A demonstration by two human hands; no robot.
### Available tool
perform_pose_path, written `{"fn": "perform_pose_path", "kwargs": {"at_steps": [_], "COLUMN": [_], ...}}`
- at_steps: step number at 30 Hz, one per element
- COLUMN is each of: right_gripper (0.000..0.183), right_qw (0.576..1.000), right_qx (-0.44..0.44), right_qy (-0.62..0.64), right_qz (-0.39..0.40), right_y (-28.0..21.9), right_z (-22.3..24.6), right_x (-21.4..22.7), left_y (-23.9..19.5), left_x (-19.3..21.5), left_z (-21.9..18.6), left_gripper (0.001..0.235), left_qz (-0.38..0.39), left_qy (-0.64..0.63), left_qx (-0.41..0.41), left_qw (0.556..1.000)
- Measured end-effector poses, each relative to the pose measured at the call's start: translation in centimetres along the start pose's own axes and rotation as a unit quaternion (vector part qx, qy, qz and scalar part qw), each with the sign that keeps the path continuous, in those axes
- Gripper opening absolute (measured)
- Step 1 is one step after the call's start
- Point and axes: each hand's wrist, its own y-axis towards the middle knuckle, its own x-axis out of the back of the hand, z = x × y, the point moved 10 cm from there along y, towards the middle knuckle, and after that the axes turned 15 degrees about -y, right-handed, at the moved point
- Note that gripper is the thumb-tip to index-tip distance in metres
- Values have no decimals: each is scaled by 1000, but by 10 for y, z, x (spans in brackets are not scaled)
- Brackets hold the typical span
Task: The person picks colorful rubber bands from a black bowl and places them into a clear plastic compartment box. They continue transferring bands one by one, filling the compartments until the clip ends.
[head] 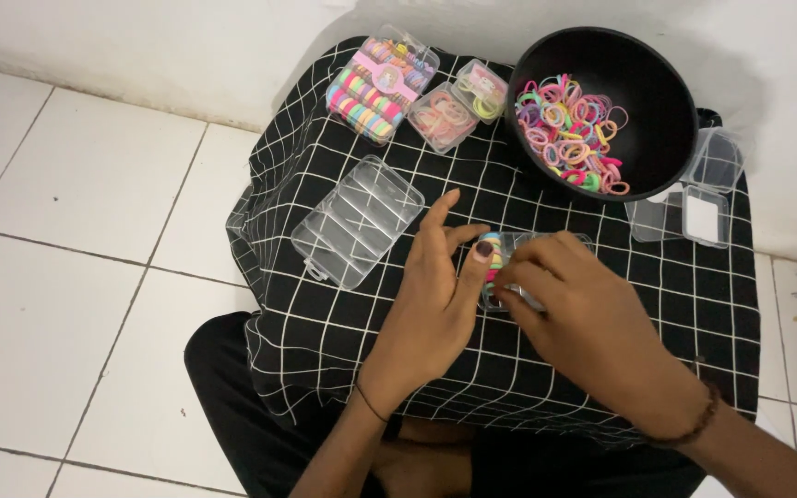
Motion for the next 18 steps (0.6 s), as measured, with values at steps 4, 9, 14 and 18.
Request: {"fn": "perform_pose_path", "kwargs": {"at_steps": [4,9,14,18], "right_gripper": [17,8,14,38], "right_qw": [1000,997,977,967], "right_qx": [-19,-66,-175,-245], "right_qy": [6,8,-34,50], "right_qz": [-16,-41,-120,-42], "right_y": [-1,1,-1,22], "right_z": [-10,-51,-139,-192], "right_x": [14,42,76,43], "left_y": [0,0,2,1], "left_x": [-1,-2,-1,-2], "left_z": [-1,0,5,5], "left_gripper": [87,86,85,86], "left_qz": [5,14,5,5], "left_qy": [-10,-18,-7,-5], "left_qx": [2,-1,13,5], "left_qw": [1000,1000,1000,1000]}}
